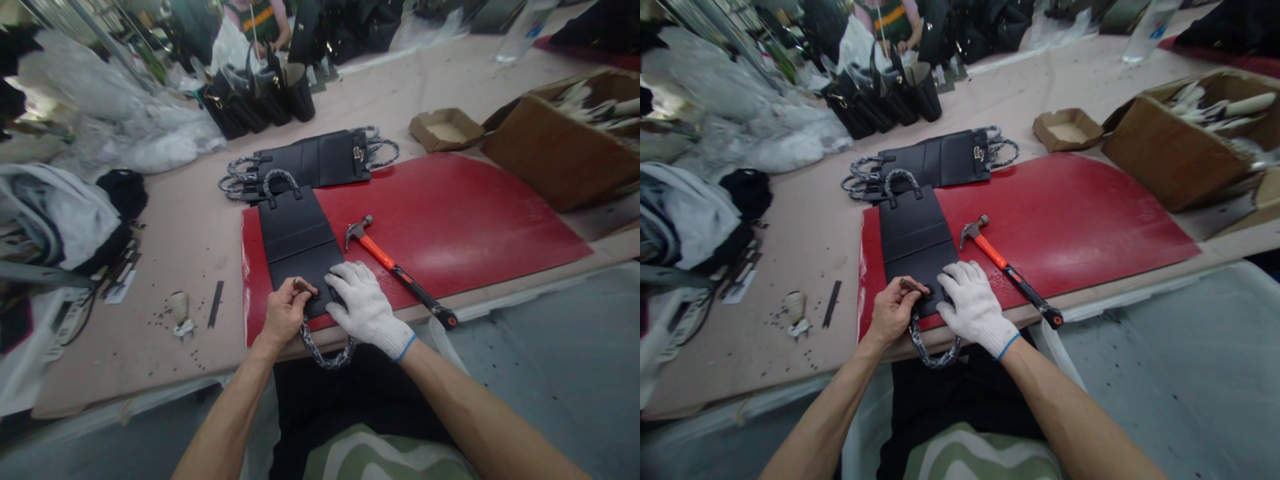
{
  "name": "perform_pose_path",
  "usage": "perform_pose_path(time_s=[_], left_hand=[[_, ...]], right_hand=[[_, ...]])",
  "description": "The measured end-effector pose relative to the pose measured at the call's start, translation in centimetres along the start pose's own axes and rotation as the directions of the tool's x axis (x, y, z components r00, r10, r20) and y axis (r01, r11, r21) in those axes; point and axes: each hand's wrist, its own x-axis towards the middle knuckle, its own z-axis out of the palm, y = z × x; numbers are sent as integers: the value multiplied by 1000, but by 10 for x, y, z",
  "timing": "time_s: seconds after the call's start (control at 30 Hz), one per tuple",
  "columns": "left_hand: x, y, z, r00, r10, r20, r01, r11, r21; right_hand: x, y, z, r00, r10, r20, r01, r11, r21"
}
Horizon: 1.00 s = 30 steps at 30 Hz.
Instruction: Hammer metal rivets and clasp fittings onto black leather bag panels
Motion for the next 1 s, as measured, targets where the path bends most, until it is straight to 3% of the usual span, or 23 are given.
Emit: perform_pose_path(time_s=[0.2, 0.33, 0.43, 0.53, 0.63, 0.77, 0.9, 1.0], left_hand=[[-3, 3, 7, 996, 73, -60, -65, 990, 128], [-5, 2, 8, 993, 111, -34, -103, 974, 200], [-7, 0, 9, 990, 137, -39, -124, 963, 238], [-9, -3, 12, 983, 181, -43, -164, 952, 259], [-10, -5, 15, 977, 204, -59, -184, 951, 247], [-9, -6, 15, 969, 235, -74, -211, 947, 241], [-9, -10, 16, 960, 274, -61, -250, 935, 252], [-9, -12, 16, 956, 288, -59, -266, 932, 248]], right_hand=[[-1, 1, 5, 999, -18, -27, 19, 999, 29], [0, 10, -16, 991, 27, -134, -11, 993, 120], [-2, 25, -46, 962, 177, -207, -199, 976, -89], [-10, 39, -68, 919, 390, -65, -377, 817, -436], [-20, 43, -72, 841, 537, 67, -402, 703, -586], [-21, 46, -71, 777, 620, 107, -486, 700, -523], [-11, 39, -89, 758, 639, 131, -548, 733, -404], [-6, 9, -117, 813, 565, 142, -573, 819, 21]])
